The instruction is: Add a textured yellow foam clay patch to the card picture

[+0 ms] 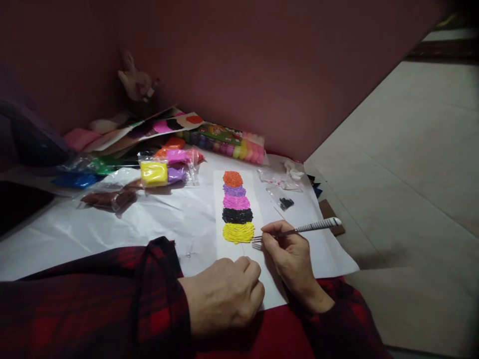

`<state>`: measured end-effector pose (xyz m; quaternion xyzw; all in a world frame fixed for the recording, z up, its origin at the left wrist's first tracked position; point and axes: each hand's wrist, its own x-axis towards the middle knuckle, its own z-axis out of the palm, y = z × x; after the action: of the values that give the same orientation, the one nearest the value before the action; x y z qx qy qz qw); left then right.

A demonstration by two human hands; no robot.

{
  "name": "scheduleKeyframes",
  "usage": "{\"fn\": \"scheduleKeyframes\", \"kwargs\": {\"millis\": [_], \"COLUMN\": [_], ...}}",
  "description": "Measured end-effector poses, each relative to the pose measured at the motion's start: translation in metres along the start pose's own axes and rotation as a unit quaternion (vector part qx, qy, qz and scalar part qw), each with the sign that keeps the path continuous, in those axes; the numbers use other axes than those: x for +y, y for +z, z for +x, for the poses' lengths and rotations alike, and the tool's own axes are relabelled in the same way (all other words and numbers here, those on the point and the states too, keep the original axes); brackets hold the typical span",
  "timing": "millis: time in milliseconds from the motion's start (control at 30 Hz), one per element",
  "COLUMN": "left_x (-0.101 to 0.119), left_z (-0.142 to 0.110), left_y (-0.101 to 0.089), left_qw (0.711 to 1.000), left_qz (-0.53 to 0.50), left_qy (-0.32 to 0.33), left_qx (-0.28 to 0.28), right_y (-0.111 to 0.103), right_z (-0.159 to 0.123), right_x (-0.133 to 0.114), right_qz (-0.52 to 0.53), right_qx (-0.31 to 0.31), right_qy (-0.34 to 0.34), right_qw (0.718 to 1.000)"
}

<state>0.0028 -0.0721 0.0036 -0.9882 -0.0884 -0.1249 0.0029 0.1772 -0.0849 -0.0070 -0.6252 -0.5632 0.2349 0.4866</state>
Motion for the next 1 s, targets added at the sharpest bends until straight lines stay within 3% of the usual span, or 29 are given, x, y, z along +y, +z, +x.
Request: {"fn": "scheduleKeyframes", "kwargs": {"millis": [367,1000], "left_x": [-0.0011,-0.002], "left_z": [-0.0001,0.0013], "left_y": [-0.0002,-0.001], "left_qw": [1.0,1.0], "left_qz": [-0.006,-0.002], "left_qy": [0.004,0.007], "left_qx": [0.002,-0.018], "right_y": [0.0089,0.0061], "right_z": [-0.0011,0.0017], "right_x": [-0.0004,-0.0036], "right_qz": [0.019,-0.037], "right_qx": [-0.039,-0.037], "right_qy": [0.029,0.042], "right_qw": [0.999,0.998]}}
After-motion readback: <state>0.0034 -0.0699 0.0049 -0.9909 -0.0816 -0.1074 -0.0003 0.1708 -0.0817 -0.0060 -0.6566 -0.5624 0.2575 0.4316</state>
